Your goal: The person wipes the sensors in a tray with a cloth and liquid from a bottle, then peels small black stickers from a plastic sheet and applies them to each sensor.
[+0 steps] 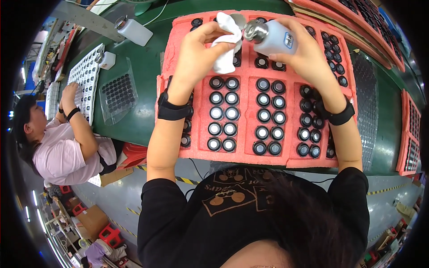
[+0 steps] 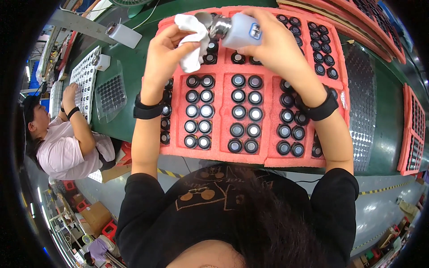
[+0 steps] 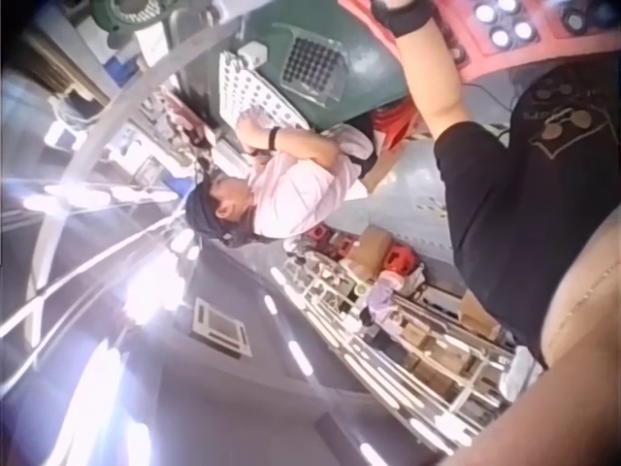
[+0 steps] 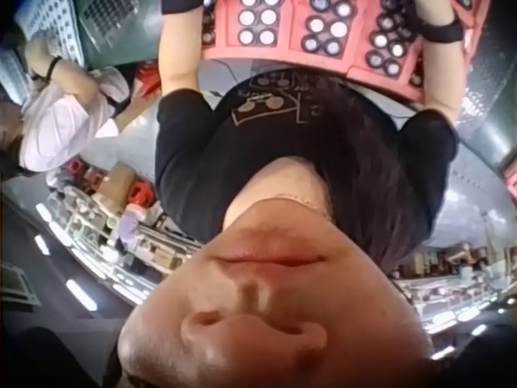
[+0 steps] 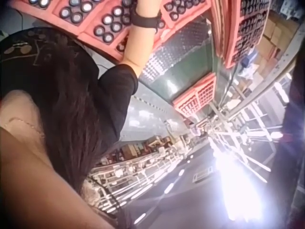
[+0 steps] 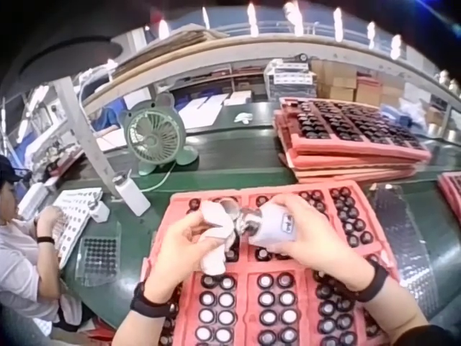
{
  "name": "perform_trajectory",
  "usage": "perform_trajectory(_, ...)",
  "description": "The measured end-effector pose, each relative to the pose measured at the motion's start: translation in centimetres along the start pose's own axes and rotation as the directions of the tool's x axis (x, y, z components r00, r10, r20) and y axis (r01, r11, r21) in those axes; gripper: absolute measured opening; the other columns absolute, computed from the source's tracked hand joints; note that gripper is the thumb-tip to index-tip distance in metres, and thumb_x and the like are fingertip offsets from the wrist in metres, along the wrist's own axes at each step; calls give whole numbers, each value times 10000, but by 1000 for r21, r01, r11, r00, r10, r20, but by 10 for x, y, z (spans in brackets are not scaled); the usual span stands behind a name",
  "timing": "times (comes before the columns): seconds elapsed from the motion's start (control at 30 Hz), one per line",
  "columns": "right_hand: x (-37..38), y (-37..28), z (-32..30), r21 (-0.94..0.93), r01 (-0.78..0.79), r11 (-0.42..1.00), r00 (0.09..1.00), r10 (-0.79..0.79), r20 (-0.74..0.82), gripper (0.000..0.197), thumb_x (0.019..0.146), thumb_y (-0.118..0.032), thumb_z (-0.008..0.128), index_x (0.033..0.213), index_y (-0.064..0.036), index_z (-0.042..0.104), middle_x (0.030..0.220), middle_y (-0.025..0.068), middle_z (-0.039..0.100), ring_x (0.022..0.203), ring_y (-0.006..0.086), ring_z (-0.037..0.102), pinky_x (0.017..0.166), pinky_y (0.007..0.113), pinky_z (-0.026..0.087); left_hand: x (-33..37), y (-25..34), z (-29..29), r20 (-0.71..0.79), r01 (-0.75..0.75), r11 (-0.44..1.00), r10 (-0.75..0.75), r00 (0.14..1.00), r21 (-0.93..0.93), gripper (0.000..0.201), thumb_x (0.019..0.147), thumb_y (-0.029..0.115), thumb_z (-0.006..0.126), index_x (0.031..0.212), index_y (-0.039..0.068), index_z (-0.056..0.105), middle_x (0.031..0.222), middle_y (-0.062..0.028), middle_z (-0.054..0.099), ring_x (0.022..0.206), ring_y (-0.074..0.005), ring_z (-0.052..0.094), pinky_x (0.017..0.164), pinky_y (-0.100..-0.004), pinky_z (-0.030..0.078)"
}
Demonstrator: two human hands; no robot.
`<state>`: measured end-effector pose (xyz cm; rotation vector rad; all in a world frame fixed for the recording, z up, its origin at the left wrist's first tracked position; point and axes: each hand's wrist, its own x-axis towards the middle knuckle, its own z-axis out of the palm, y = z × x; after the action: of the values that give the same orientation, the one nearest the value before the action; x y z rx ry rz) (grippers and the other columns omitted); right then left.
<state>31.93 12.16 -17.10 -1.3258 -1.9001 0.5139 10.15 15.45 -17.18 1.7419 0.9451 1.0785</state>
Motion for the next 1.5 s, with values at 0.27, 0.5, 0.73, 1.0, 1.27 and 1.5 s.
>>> perform_trajectory(0.27,6,22,-8,420,-202,885,979,188,75,697,705,-107,716,1270,-36,313,1175,137,478,1057,213,499,908,350,400,-2,-9,11,116,-109,882,62,991,458,182,707,84,629,885,53,655,823,-104,644,716,-211,627,641,-313,485)
perform_trajectory(0.5,8,22,-15,452,-207,868,978,187,89,714,702,-106,720,1279,-37,305,1165,131,488,1063,230,505,894,345,410,6,-17,40,315,-441,655,309,897,614,202,690,76,596,880,71,665,790,-93,590,735,-268,581,661,-372,458)
perform_trajectory(0.73,10,28,-29,285,-269,920,957,221,189,699,688,-62,705,1266,-35,313,1134,128,514,1056,221,511,891,339,411,-2,-19,48,543,-637,524,345,765,565,242,680,40,557,894,71,666,773,-90,549,758,-275,545,685,-362,420)
perform_trajectory(1.0,13,47,-43,145,-220,965,970,201,138,673,649,-13,691,1230,-20,351,1104,117,536,1045,210,517,906,320,393,55,-10,23,486,-439,773,195,852,458,277,684,4,526,922,51,661,787,-109,554,771,-287,560,693,-377,440)
perform_trajectory(1.27,16,40,-42,86,-370,925,919,351,178,688,635,-16,711,1223,-23,353,1119,135,526,1071,230,498,933,321,364,75,-42,61,539,-523,571,161,827,633,261,668,-9,541,912,13,632,824,-155,563,783,-318,574,693,-399,450)
perform_trajectory(1.5,18,43,-44,144,-379,914,913,345,216,690,628,-19,717,1215,-25,354,1128,143,520,1084,238,490,940,319,357,17,-10,50,661,-597,629,170,731,498,275,647,-33,540,912,-27,612,801,-151,552,777,-312,566,669,-368,463)
